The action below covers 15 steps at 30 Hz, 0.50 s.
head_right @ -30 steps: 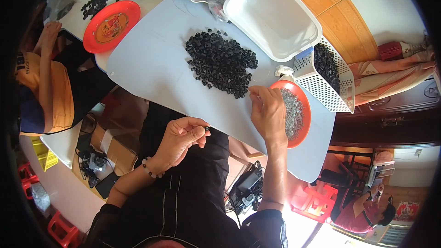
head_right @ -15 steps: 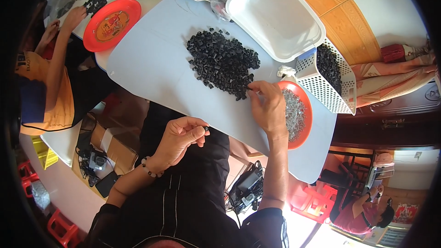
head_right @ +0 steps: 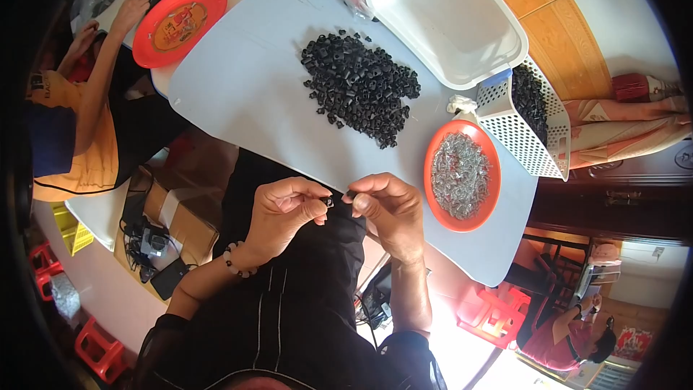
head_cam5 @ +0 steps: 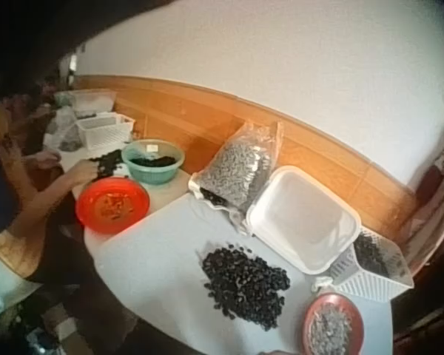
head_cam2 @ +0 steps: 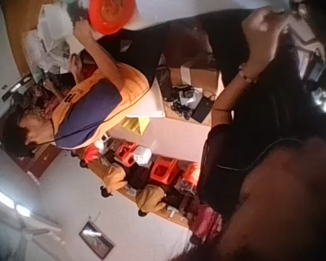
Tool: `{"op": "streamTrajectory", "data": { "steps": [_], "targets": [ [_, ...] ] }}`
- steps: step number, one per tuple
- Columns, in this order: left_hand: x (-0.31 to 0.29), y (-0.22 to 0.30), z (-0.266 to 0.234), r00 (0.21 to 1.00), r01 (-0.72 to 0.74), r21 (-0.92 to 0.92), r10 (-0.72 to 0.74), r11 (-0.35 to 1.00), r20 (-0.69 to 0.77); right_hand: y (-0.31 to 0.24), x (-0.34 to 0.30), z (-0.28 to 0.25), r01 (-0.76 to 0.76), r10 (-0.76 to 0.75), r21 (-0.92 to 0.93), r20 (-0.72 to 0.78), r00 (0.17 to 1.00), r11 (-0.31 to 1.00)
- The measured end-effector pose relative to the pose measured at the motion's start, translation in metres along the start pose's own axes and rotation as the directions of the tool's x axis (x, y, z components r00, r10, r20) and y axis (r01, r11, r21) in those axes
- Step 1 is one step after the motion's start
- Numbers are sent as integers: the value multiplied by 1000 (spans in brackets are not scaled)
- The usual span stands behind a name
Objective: The person picks up small black plastic components from a pile on the table and metal pieces from a dish by hand, and inserts the metal pieces into the plastic components.
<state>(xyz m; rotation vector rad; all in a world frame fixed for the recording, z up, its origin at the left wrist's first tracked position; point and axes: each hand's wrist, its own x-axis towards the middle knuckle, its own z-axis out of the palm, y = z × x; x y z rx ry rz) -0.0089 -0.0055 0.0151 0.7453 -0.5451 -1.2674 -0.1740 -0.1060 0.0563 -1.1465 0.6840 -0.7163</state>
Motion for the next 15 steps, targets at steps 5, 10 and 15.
{"op": "streamTrajectory", "data": {
  "steps": [5,10,15],
  "targets": [
    [-6,1,1,997,-83,37,83,996,-1,3,-6,6,-93,83,103,96,992,990],
    [-9,0,-3,994,-103,60,101,993,30,-2,-8,9,-119,109,106,97,989,987],
    [-10,0,-5,993,-111,80,108,991,42,-5,-8,11,-185,179,38,121,976,982]
  ]
}}
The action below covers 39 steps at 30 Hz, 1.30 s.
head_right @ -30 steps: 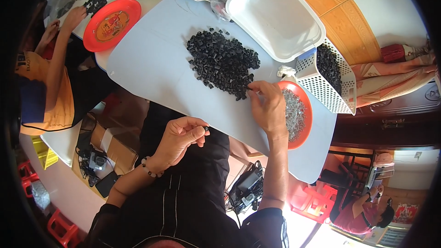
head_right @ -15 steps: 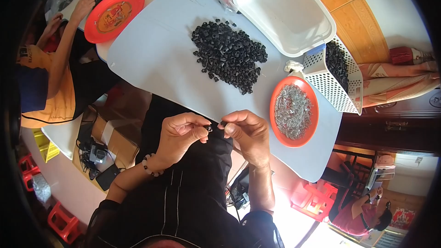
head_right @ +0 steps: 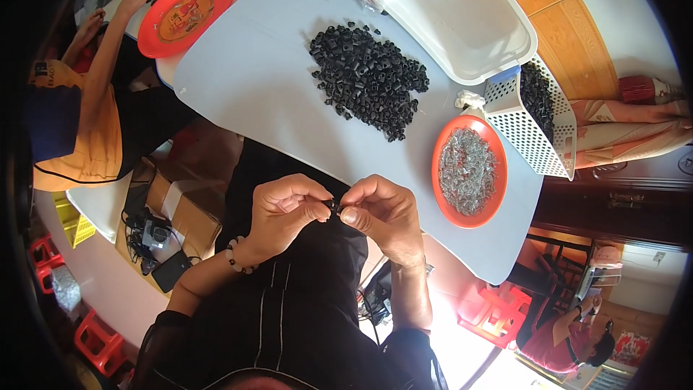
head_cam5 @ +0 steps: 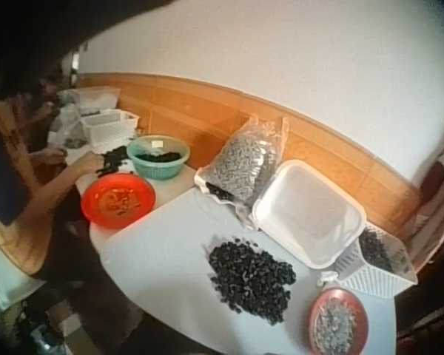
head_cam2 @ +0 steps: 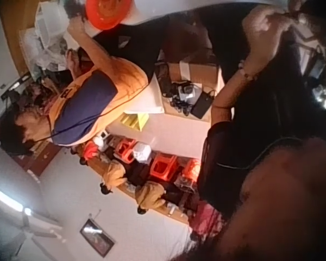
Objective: The person picks up small black plastic components from a pile on the table and metal pieces from a dish by hand, and inserts the metal pieces into the plastic components.
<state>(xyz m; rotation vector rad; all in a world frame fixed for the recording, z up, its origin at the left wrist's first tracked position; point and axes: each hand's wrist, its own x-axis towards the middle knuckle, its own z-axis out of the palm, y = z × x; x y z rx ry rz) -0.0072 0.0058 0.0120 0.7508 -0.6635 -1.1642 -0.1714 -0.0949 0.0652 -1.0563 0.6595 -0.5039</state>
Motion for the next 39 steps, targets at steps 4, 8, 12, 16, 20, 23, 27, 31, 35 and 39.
{"op": "streamTrajectory", "data": {
  "steps": [4,8,12,16,20,23,27,31,35,39],
  "targets": [
    [0,0,-1,999,-47,61,46,997,10,0,1,0,20,-20,-32,7,1000,999],
    [1,0,-3,996,-85,155,81,984,30,0,1,0,39,-39,-98,-4,999,994],
    [1,0,-5,996,-94,187,93,978,12,-4,2,5,15,-17,-118,-11,1000,993],
    [5,9,-6,967,-252,457,232,853,100,-3,2,1,66,-63,-165,24,998,984],
    [2,17,-1,932,-359,552,319,753,171,-7,1,2,68,-52,-186,87,995,980],
    [0,20,2,899,-432,582,383,689,214,-8,0,4,74,-53,-196,110,992,978],
    [-4,19,3,878,-465,608,424,643,223,-9,-3,13,26,-18,-155,49,999,988],
    [-7,17,4,846,-510,641,468,574,254,-7,-4,15,26,-19,-160,47,999,987],
    [-8,14,3,839,-509,673,483,537,249,-4,-4,16,-3,8,-155,30,1000,988],
    [-8,15,2,836,-505,700,487,506,251,1,-3,14,-26,32,-177,31,999,984]
  ]
}}
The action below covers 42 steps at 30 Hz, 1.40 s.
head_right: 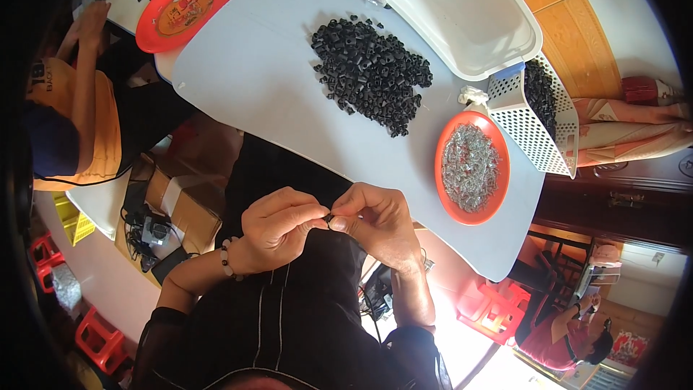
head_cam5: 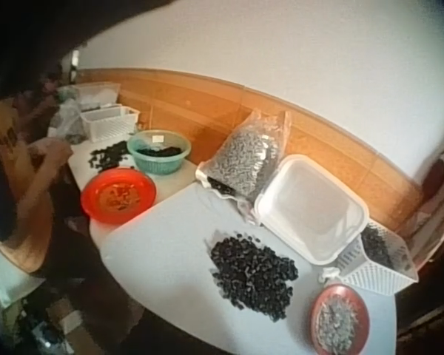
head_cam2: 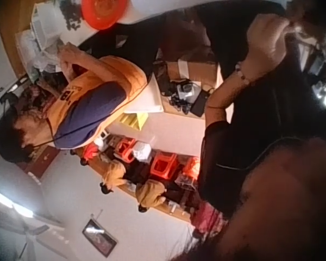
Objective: The person picks up small black plastic components from a pile on the table and metal pieces from a dish by hand, and inserts the metal pieces into the plastic components.
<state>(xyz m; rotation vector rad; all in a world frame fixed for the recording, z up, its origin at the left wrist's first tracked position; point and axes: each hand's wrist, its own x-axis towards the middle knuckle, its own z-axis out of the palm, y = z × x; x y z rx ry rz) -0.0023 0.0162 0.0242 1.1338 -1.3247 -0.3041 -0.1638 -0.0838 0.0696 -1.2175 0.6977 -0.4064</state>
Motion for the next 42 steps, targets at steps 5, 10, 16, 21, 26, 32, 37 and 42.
{"op": "streamTrajectory", "data": {
  "steps": [5,10,16,21,26,32,37,42],
  "targets": [
    [5,-5,-4,968,249,-172,-244,953,52,1,1,9,109,-118,-100,-82,990,989],
    [-1,-5,-2,847,513,-523,-502,681,178,4,2,2,369,-381,-428,61,923,825],
    [-5,-6,-7,766,612,-624,-559,486,317,1,1,4,336,-348,-454,60,936,825],
    [-7,-6,-6,765,614,-618,-562,491,313,10,3,-1,373,-391,-452,57,919,810],
    [-10,-7,-4,789,588,-610,-544,531,287,12,1,10,222,-232,-82,-148,961,972],
    [-12,-9,-3,837,519,-596,-506,613,209,27,2,-4,122,-119,224,-27,993,967],
    [-10,-9,-2,874,471,-505,-462,723,154,33,4,-6,108,-113,286,-1,994,952],
    [-9,-8,-4,907,418,-356,-407,836,108,31,6,-4,53,-59,275,12,998,960]
  ]
}}
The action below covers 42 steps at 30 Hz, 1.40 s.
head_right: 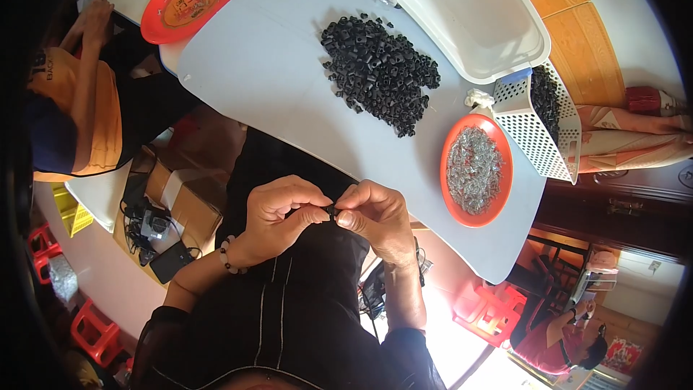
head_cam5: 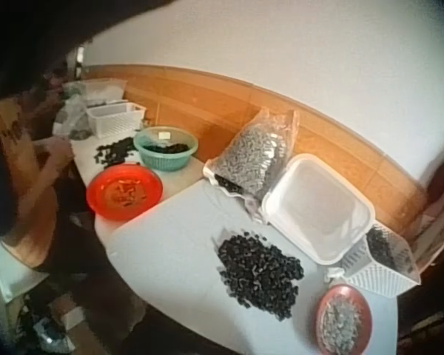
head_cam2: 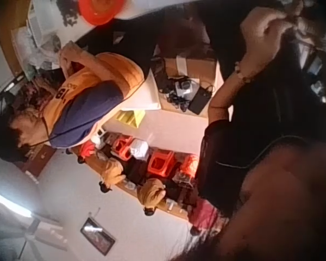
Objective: The person picks up small black plastic components from a pile on the table and metal pieces from a dish by hand, and inserts the metal pieces into the plastic components.
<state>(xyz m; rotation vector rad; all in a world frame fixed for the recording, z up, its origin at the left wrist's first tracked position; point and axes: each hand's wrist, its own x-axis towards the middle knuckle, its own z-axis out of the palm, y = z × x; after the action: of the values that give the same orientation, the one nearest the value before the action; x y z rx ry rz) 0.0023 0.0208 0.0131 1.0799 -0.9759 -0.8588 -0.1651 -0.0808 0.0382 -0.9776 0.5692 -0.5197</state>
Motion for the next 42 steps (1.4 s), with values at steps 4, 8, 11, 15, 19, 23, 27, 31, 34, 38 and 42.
{"op": "streamTrajectory", "data": {
  "steps": [4,8,11,15,19,23,27,31,34,38,42],
  "targets": [
    [1,0,0,1000,-27,5,27,1000,-8,-1,0,-1,-32,32,-17,10,999,999],
    [-1,-1,-4,999,-43,45,42,998,35,-2,2,-4,-44,44,-15,43,998,999],
    [-1,-1,-2,999,6,-23,-5,1000,50,-4,4,-4,-62,62,12,28,998,998],
    [-1,-4,-1,994,102,-205,-94,974,48,-3,4,-3,-46,42,78,46,998,996],
    [-2,-4,-3,992,124,-211,-114,970,60,-4,3,-1,-37,38,-19,51,998,999],
    [-2,-4,-2,997,65,-132,-60,989,44,-3,3,-2,-61,63,-56,34,997,997],
    [2,-5,-2,997,-70,36,70,997,21,-4,6,0,-58,60,-52,34,998,997],
    [5,3,-4,985,-171,168,170,971,23,-3,8,0,-71,74,-63,34,997,995],
    [0,11,-6,968,-227,306,250,924,-35,-6,9,9,-123,125,-63,43,991,990],
    [-3,11,-2,944,-304,298,328,905,-32,-8,3,9,-68,70,-199,3,998,978],
    [-2,19,-2,930,-349,313,368,883,-2,-8,3,15,-13,11,-92,-20,1000,996]
  ]
}}
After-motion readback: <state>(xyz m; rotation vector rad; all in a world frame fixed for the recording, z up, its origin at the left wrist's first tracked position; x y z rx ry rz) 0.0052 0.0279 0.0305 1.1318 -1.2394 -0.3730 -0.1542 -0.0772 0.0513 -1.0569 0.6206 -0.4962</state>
